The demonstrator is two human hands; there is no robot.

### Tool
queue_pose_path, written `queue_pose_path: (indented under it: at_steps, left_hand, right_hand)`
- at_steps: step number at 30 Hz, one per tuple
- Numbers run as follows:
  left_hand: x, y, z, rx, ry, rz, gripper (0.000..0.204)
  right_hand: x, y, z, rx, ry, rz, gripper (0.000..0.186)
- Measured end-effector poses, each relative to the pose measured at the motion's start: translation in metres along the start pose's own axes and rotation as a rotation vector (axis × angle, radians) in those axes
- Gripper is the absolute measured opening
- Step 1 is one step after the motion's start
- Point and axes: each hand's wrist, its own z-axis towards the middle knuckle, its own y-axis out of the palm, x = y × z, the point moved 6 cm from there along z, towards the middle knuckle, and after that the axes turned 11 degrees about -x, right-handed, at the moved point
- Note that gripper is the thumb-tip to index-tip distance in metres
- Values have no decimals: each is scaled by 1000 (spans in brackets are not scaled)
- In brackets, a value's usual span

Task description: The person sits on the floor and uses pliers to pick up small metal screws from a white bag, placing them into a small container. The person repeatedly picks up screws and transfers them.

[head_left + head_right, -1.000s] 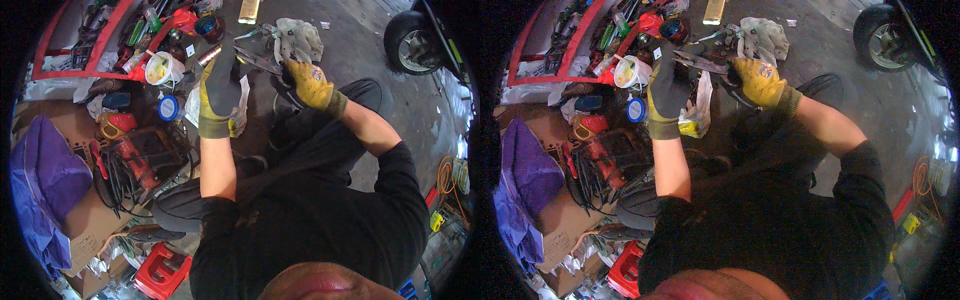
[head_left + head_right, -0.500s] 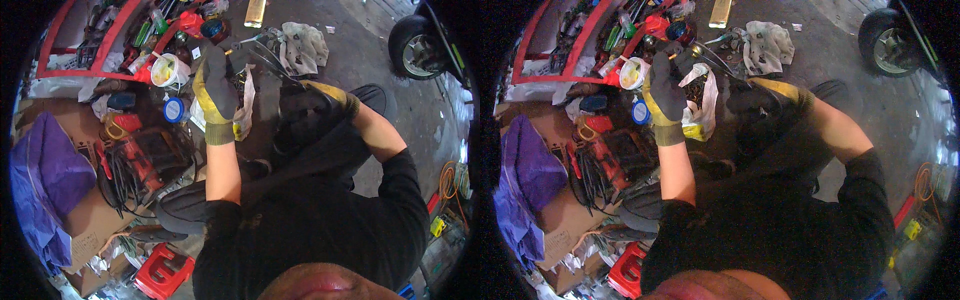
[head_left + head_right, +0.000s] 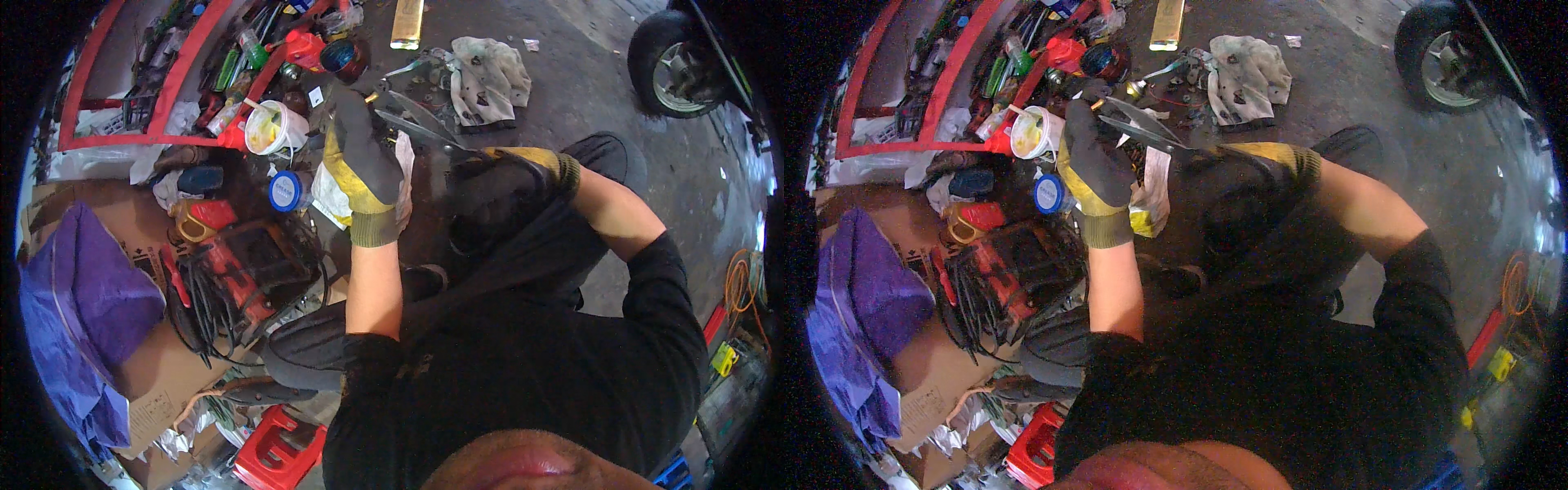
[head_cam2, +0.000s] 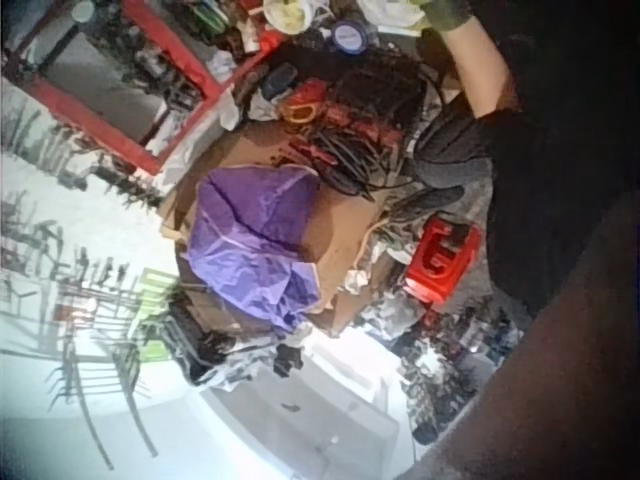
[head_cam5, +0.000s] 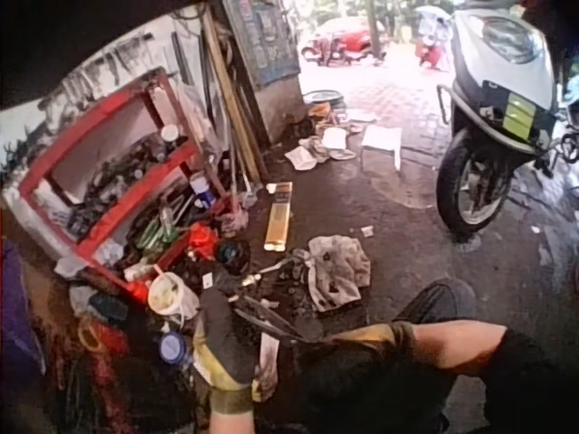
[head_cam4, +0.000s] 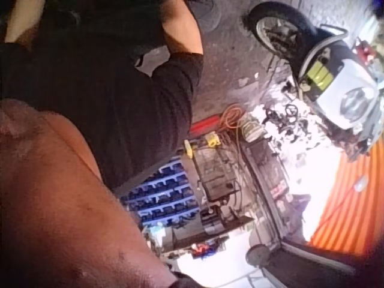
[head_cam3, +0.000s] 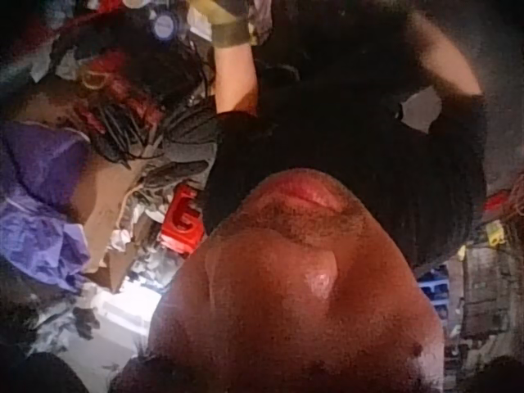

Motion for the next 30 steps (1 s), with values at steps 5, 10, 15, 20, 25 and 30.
queue_pose_path:
  at_steps: [5,10,15,20,25,30]
  left_hand:
    - [-16,10,-8,-20,-49,-102,34]
    - [-25,26,-16,-34,-68,-127,33]
    - [-27,24,-18,-91,42,374,29]
    - [-34,19,-14,-103,-93,99,27]
    - [-18,25,-18,-99,-161,198,26]
    - [-28,18,-17,-97,-123,69,26]
  right_hand:
    - [-10,-11,23,64,-51,-70,14]
    - [-36,-19,31,37,159,-51,29]
    - [-29,-18,26,125,232,-106,37]
    - [-4,-12,9,101,262,295,51]
    - [-9,-12,7,244,227,179,37]
    - [-43,-20,22,462,-28,-331,33]
